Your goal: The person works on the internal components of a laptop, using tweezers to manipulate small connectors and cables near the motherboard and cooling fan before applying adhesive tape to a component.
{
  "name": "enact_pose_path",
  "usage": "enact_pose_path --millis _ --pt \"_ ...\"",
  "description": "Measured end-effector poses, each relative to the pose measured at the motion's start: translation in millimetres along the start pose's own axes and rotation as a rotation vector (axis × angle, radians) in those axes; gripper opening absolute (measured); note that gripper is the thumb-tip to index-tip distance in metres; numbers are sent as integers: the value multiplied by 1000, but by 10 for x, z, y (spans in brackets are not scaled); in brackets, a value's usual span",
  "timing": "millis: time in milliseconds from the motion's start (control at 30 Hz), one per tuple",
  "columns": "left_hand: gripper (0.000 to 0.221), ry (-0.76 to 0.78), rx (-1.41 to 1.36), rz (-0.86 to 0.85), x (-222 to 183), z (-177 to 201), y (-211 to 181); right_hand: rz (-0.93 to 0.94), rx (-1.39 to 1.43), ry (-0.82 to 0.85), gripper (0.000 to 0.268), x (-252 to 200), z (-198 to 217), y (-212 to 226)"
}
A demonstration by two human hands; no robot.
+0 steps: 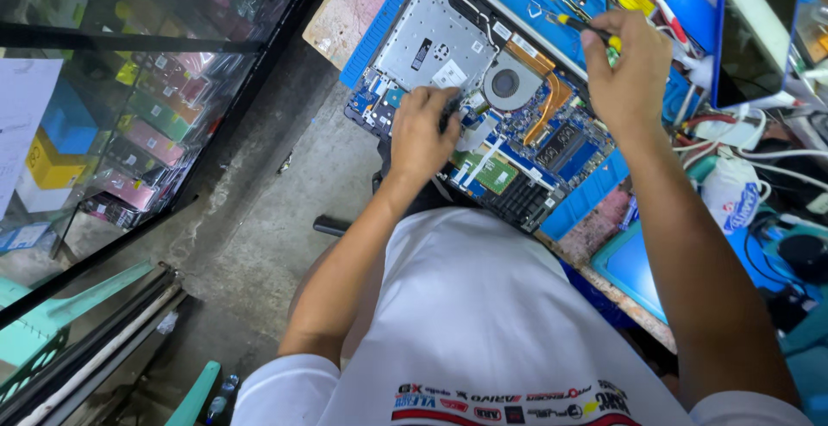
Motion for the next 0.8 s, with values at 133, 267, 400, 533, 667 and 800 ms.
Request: enact_pose_path --millis 133,267,400,533,667,800 --pt "35 -6 178 6 15 -110 -58 201 -418 -77 33 -166 -156 -76" --pt "29 -26 209 -35 25 -166 -59 131 -161 144 32 -369 -580 180" --pt "27 -52 218 -51 48 -188 -31 102 -51 224 22 -367 -939 336" --pt "17 -64 187 -56 28 -216 10 119 -36 266 10 -293 -1029 341" --pt "17 -32 205 -74 5 -266 35 102 -36 365 10 -273 -1015 320" --pt "18 -15 255 -81 30 -263 60 73 46 354 25 -244 -998 323"
Point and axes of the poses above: each hand's wrist, its own x-axis towards the middle knuckle, its own z-axis out of the back of the hand, y = z × x, the point moved 4 cm from there along x, towards the middle knuckle, and after that the axes turned 7 degrees about x, right-handed, at the moved point
